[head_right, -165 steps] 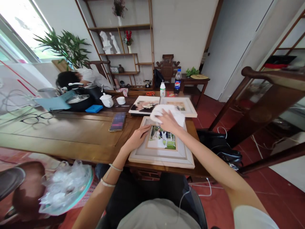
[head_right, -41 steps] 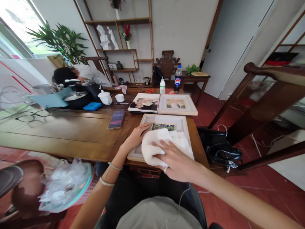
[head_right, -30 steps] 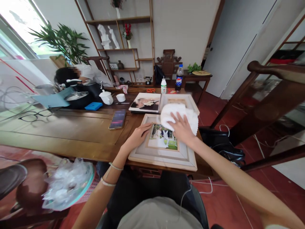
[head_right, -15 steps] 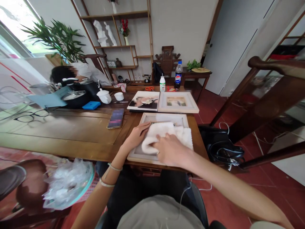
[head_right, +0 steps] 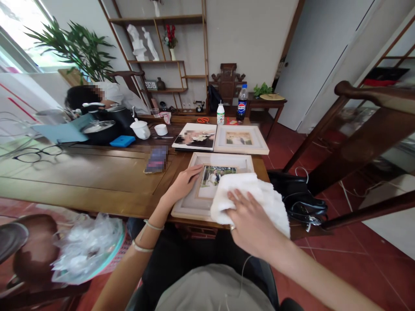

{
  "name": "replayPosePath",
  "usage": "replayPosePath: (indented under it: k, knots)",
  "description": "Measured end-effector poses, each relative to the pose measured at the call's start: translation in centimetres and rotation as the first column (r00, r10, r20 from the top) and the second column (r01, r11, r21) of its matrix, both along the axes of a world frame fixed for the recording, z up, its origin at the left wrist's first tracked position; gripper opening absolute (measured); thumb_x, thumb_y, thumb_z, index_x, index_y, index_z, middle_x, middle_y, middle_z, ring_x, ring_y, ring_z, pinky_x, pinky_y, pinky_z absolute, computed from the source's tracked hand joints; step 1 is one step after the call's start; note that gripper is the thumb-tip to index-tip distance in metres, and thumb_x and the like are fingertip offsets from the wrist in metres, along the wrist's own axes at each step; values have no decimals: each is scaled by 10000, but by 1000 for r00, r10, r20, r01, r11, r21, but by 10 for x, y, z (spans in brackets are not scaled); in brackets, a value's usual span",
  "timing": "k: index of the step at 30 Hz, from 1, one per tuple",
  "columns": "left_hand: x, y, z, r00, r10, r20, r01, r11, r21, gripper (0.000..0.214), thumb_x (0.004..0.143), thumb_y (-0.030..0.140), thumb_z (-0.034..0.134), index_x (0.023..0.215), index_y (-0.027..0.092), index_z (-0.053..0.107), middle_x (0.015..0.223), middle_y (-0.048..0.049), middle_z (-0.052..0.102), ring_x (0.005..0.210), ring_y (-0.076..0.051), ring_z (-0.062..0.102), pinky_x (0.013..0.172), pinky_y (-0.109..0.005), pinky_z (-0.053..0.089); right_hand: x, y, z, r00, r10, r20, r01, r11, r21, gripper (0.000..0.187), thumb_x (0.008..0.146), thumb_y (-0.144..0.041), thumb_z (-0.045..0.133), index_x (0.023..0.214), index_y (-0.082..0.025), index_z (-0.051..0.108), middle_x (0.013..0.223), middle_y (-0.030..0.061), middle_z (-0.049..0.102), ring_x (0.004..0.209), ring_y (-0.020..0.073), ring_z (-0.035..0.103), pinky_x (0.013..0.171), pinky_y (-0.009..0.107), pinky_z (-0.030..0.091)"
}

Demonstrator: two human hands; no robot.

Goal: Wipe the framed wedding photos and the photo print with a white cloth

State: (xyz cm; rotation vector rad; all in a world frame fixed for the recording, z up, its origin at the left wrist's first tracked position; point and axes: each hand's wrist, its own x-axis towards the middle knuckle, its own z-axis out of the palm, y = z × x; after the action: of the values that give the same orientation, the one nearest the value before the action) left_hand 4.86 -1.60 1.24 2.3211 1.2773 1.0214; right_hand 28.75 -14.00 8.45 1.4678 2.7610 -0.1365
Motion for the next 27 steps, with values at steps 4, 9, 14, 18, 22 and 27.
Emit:
replayPosePath:
  k: [4, 9, 14, 18, 22, 27]
  knots:
    - [1, 0, -3, 1000, 23, 1, -23, 1000, 2, 386, 877, 106, 426, 1210, 169, 610, 1308, -78, 578, 1221, -206, 531, 1078, -377, 399, 0, 3, 2, 998, -70, 5, 70, 997, 18, 487, 690, -102, 478, 1143, -133, 654, 1434, 166, 406, 1360, 336, 279, 1110, 541, 219]
    - [-1, 5, -5, 1000, 1, 1, -1, 1000, 8, 395, 867, 90, 420, 1214, 137, 603, 1297, -107, 583, 1222, -211, 532, 1074, -386, 402, -60, 8, 1, 990, 50, -128, -57, 997, -52, 539, 699, -130, 502, 1228, -151, 599, 1499, 145, 296, 1390, 344, 182, 1109, 555, 203]
    - [-3, 8, -4, 999, -51, -12, 51, 999, 1, 389, 871, 97, 415, 1210, 131, 604, 1314, -112, 568, 1220, -211, 534, 1073, -383, 405, -96, 3, -11, 974, 125, -189, -127, 992, 0, 453, 742, -152, 491, 1164, -68, 633, 1517, 194, 195, 1404, 344, 98, 1133, 518, 130]
    - [-1, 4, -4, 1000, -20, -1, 20, 1000, 23, 393, 889, 107, 395, 1224, 147, 596, 1314, -95, 571, 1232, -198, 520, 1087, -382, 385, -65, -7, -15, 988, 55, -144, -59, 998, -17, 450, 711, -131, 497, 1130, -97, 656, 1505, 169, 253, 1405, 309, 134, 1141, 507, 117]
    - [0, 1, -4, 999, -11, -31, 11, 1000, 16, 386, 886, 102, 402, 1212, 137, 606, 1321, -94, 564, 1242, -201, 508, 1089, -372, 380, -5, -7, -9, 988, -15, -151, 18, 1000, 22, 499, 657, -80, 467, 1105, -164, 668, 1461, 98, 381, 1379, 261, 258, 1138, 482, 190]
    - [-1, 2, -4, 998, -13, -68, 15, 1000, 15, 403, 886, 92, 395, 1239, 133, 586, 1340, -101, 545, 1257, -209, 492, 1092, -379, 372, 47, 26, -10, 992, -18, -127, 39, 985, 169, 438, 731, -89, 457, 1111, -178, 656, 1446, 102, 410, 1381, 265, 255, 1128, 498, 206]
